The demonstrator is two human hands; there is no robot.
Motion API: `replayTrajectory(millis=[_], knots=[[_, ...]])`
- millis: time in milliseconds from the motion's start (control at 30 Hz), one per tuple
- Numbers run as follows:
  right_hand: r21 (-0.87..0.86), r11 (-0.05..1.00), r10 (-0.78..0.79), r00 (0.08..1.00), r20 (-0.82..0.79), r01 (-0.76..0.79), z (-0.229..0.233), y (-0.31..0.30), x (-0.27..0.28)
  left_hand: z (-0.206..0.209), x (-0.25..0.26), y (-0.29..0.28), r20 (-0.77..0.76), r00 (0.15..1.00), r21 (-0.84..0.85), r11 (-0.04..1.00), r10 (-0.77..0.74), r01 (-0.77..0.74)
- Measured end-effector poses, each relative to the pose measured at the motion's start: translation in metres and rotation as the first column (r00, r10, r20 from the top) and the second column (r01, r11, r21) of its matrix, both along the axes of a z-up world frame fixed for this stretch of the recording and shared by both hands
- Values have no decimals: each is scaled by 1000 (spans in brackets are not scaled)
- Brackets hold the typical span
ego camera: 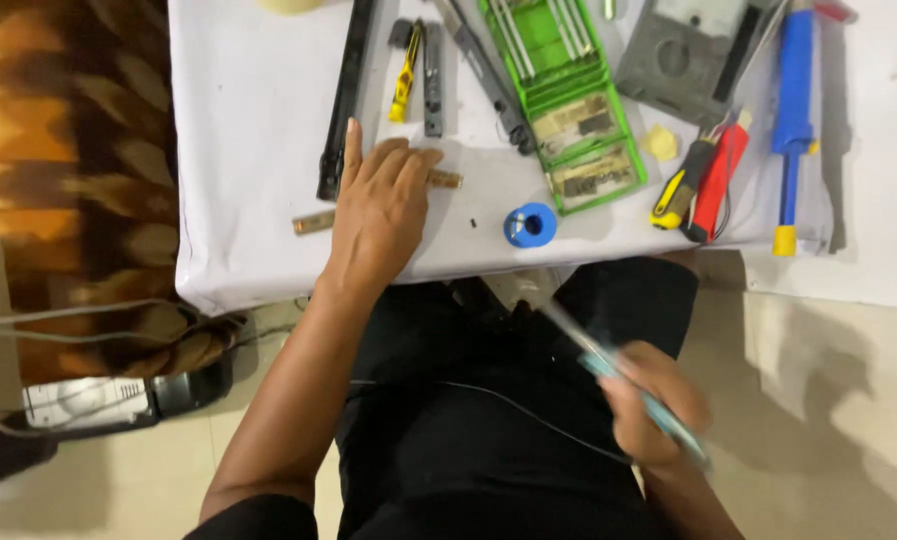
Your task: Soldering components onto a small circuit board using a soldering iron at a workbench.
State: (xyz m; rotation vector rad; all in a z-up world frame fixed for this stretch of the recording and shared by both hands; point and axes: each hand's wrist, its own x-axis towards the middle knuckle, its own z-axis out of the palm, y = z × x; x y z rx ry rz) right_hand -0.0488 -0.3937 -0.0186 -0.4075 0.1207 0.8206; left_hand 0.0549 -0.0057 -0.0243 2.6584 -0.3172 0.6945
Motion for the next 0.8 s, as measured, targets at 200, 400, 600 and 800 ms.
replayTrajectory(millis=[200,400,600,800], knots=[[-161,252,52,153,987,954,-17,31,-2,40,-10,-7,100,995,-63,998,-6,12],[-17,261,-126,52,991,965,5,51,21,90,-38,-29,111,935,-283,891,-336,354],[-11,379,184,-63,981,925,44,78,39,106,-67,-59,129,836,-313,778,-533,544],[-79,473,155,5,988,877,55,82,31,112,-77,-64,107,829,-276,785,-548,555]])
